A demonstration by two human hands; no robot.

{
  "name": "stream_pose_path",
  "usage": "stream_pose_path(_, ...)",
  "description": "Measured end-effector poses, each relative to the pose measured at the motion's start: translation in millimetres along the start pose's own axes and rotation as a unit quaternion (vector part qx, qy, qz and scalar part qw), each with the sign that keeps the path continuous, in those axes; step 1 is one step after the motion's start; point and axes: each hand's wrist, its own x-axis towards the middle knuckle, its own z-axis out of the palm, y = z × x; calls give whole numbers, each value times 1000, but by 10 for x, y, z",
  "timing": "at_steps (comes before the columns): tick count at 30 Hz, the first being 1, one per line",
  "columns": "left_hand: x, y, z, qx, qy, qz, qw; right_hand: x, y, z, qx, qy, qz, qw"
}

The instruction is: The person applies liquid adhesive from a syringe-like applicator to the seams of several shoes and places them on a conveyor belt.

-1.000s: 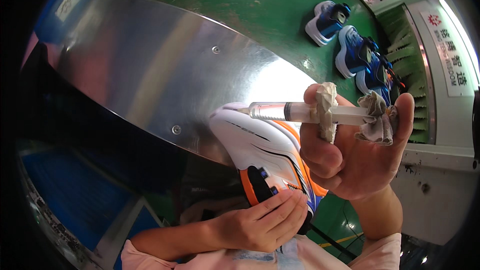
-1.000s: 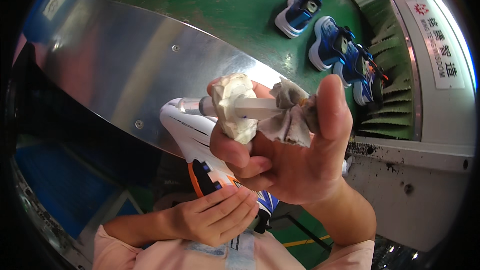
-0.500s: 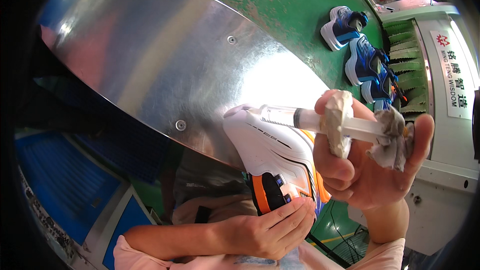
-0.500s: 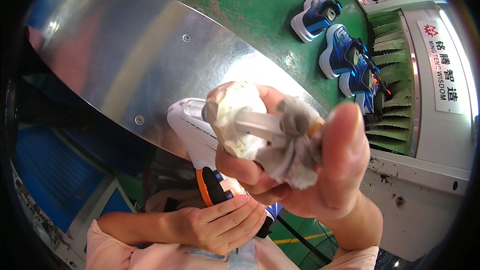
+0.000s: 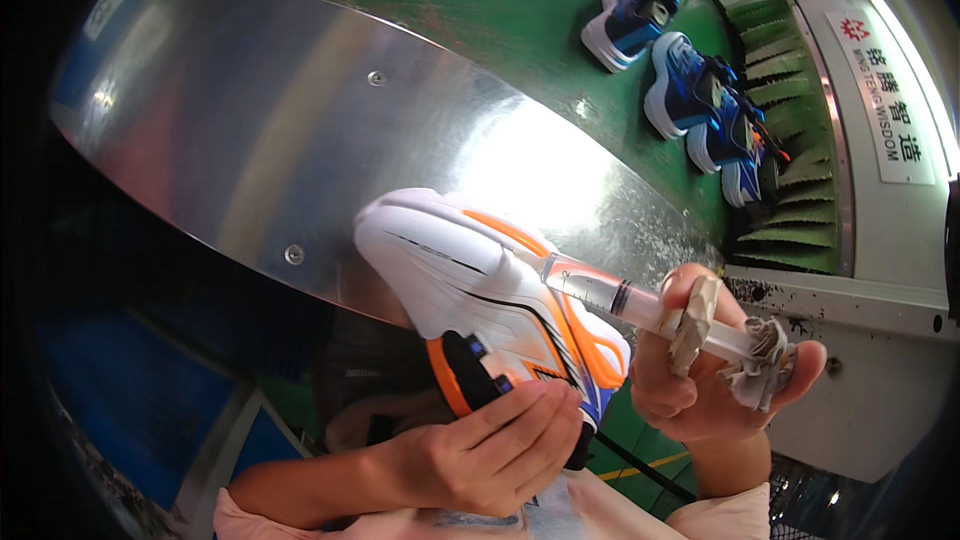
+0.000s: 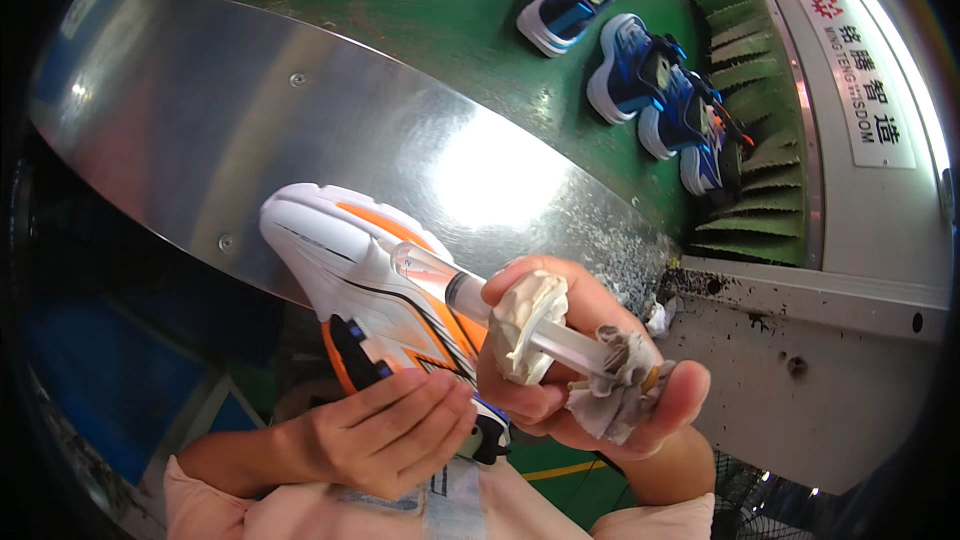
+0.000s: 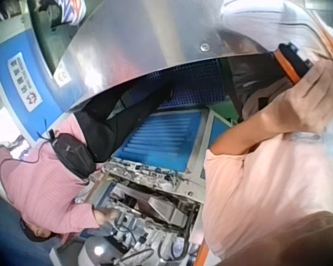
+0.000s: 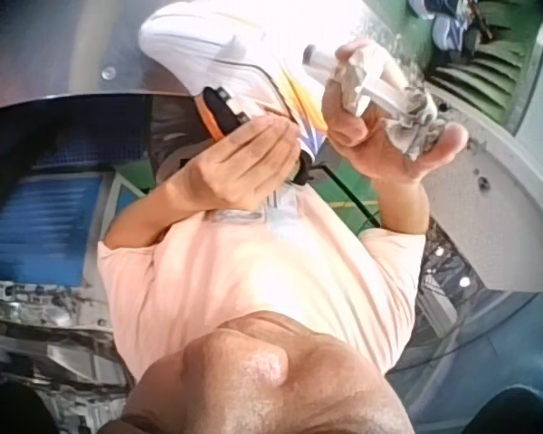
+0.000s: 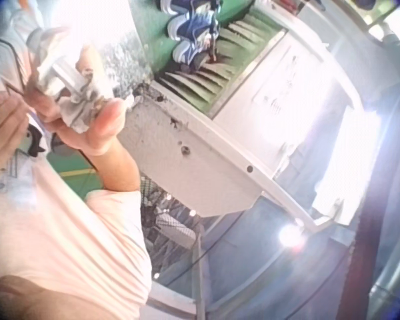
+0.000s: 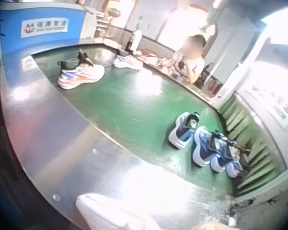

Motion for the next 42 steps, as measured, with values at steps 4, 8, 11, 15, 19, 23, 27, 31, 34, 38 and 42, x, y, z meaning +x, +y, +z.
stream_pose_path(4,13,43,-15,8,-9,-7,1000,-226,167,-140,34,2,-26,999)
stream_pose_path(8,40,73,-25,21,-30,-15,999,-470,293,-173,64,48,-10,997)
stream_pose_path(11,53,82,-39,27,-40,-16,999,-597,323,-185,59,62,14,996)
stream_pose_path(15,95,106,-73,37,-56,-20,998,-710,314,-168,48,78,32,995)
stream_pose_path(19,137,150,-80,54,-73,-17,996,-881,297,-239,52,75,58,994)
stream_pose_path(23,194,161,-95,70,-87,-10,994,-1033,319,-302,72,79,48,993)
stream_pose_path(27,281,172,-83,80,-98,-16,992,-1178,495,-544,136,37,-4,990)
stream_pose_path(31,414,187,-92,90,-111,-35,989,-1228,626,-734,181,3,-37,983)
stream_pose_path(34,491,164,-75,92,-114,-28,989,-1203,763,-883,232,-52,-90,967)
stream_pose_path(38,569,159,-93,98,-142,-29,985,-1252,824,-1026,236,-55,-89,966)
stream_pose_path(42,674,175,-115,108,-176,-30,978,-1275,929,-1114,253,-45,-100,961)
